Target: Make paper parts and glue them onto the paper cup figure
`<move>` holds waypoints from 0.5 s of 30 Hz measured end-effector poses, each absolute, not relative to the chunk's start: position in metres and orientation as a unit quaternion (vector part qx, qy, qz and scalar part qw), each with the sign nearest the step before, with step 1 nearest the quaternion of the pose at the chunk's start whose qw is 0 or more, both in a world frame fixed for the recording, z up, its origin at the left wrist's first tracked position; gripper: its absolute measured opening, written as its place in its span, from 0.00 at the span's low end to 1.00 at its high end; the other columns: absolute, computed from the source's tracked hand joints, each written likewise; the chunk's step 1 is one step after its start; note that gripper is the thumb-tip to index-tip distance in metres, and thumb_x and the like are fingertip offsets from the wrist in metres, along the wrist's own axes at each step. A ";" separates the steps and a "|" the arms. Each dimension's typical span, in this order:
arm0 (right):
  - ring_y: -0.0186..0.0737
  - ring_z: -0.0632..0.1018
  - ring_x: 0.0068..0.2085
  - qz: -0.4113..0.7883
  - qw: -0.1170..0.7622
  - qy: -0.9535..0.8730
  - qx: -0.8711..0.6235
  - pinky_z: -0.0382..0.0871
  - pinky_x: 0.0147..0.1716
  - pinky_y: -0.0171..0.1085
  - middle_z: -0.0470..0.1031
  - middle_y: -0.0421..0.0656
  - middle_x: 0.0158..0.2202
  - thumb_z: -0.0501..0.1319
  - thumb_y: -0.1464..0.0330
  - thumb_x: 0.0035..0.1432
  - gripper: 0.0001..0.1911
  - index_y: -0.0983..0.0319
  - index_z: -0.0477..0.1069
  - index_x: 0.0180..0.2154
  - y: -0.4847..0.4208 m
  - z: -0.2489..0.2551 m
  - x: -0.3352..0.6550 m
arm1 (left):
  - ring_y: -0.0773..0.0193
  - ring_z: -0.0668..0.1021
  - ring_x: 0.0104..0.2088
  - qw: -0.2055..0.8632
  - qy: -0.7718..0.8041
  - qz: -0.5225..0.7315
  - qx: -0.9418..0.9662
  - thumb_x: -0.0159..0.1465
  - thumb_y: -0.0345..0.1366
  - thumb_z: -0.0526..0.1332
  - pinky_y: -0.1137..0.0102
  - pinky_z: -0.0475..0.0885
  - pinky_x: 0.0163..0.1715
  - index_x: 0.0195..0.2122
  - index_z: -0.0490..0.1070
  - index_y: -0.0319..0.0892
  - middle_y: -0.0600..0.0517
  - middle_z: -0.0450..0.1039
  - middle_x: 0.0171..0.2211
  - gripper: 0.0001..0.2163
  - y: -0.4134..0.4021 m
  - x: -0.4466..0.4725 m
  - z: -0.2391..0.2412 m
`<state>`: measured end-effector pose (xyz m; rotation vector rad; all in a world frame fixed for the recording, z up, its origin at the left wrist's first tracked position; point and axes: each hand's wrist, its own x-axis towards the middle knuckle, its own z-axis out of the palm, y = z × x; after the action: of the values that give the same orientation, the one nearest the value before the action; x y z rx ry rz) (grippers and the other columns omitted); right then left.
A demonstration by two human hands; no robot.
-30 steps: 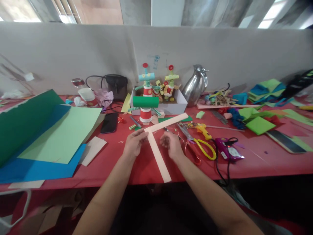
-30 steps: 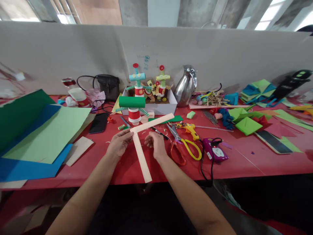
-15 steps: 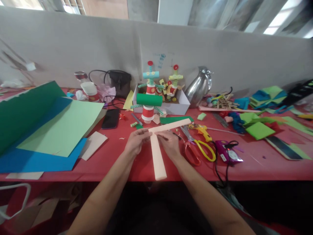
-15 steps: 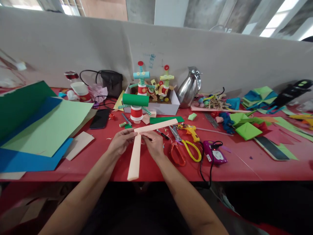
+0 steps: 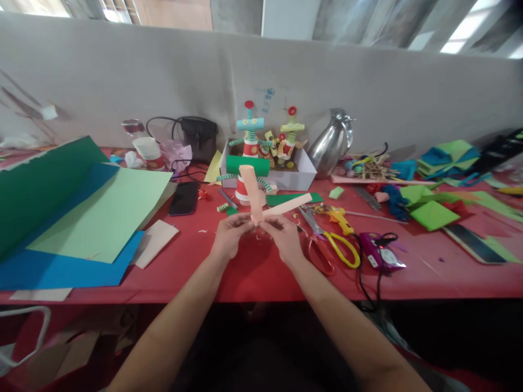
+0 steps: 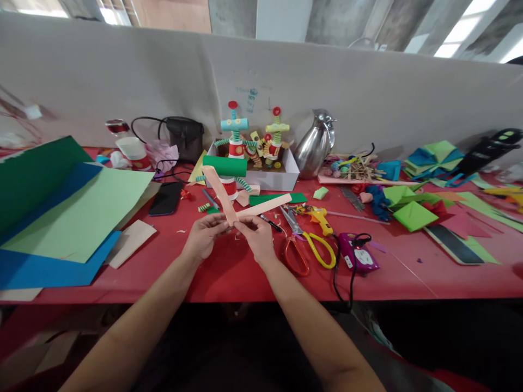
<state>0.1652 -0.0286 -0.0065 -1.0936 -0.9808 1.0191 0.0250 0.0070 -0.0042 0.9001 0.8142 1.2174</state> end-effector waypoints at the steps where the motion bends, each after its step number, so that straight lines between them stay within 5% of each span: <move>1: 0.38 0.77 0.28 0.448 0.628 -0.421 -0.478 0.71 0.28 0.37 0.80 0.40 0.30 0.70 0.61 0.46 0.12 0.59 0.78 0.32 -0.029 -0.006 0.165 | 0.65 0.79 0.26 0.650 0.358 0.539 0.398 0.39 0.36 0.77 0.70 0.76 0.32 0.34 0.79 0.37 0.50 0.79 0.26 0.20 0.007 0.025 -0.005; 15: 0.37 0.78 0.27 0.485 0.649 -0.361 -0.462 0.73 0.30 0.37 0.80 0.40 0.27 0.72 0.63 0.44 0.10 0.60 0.79 0.30 -0.025 -0.014 0.166 | 0.63 0.80 0.30 0.601 0.370 0.531 0.470 0.44 0.36 0.75 0.67 0.77 0.35 0.37 0.78 0.38 0.49 0.80 0.30 0.18 0.005 0.029 -0.010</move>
<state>0.1657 -0.0248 -0.0140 -1.0500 -0.8203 1.1014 0.0295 0.0048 -0.0100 1.0890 0.8570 1.2297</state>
